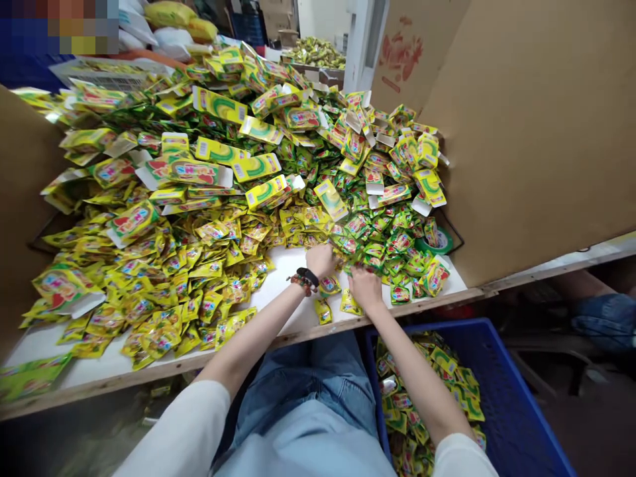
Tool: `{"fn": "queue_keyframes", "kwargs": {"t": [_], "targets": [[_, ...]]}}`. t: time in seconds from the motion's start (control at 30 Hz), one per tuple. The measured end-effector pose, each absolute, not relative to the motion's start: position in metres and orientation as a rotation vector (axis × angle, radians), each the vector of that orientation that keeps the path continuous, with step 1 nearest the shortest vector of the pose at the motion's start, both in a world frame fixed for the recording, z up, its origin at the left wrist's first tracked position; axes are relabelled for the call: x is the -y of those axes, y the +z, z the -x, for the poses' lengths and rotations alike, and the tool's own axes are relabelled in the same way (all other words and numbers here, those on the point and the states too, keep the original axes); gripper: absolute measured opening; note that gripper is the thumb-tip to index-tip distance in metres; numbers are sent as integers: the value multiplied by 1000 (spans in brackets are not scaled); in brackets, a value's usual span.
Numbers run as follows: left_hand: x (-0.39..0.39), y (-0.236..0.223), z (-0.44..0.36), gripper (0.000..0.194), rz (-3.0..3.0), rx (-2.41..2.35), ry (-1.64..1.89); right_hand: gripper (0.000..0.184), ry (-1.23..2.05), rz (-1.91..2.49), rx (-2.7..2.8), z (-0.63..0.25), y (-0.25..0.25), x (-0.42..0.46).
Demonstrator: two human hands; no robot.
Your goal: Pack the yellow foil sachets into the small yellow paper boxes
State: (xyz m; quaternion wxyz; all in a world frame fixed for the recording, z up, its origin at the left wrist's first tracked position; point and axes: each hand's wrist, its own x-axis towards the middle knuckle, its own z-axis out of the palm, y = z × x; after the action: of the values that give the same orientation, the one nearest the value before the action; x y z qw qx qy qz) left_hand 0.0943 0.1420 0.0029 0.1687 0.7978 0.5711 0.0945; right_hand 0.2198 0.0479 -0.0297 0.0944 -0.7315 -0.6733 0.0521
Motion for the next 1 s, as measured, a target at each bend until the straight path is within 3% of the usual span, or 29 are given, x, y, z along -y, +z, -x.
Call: {"fn": "queue_keyframes", "kwargs": {"t": [0.2, 0.4, 0.53, 0.63, 0.73, 0.83, 0.9, 1.0], "targets": [[-136, 3, -66, 10, -2132, -1622, 365, 24, 283, 1935, 1708, -227, -32, -28], [-114, 22, -14, 18, -1964, -1626, 636, 37, 549, 1602, 1342, -219, -23, -44], [-100, 23, -12, 14, -1727, -1447, 934, 31, 743, 1376, 1297, -190, -10, -53], [-89, 21, -14, 21, -1558, -1178, 981, 26, 882, 1261, 1203, -175, -1, -54], [-73, 23, -8, 25, -1639, -1221, 971, 24, 978, 1228, 1142, -172, 2, -49], [-55, 23, 0, 34, -1916, -1647, 803, 29, 937, 1287, 1086, -178, -1, -39], [-46, 20, 0, 53, -2039, -1924, 500, 31, 888, 1352, 1073, -183, -3, -33], [-39, 14, -8, 70, -2110, -2010, 113, 24, 851, 1391, 1128, -185, -2, -27]]}}
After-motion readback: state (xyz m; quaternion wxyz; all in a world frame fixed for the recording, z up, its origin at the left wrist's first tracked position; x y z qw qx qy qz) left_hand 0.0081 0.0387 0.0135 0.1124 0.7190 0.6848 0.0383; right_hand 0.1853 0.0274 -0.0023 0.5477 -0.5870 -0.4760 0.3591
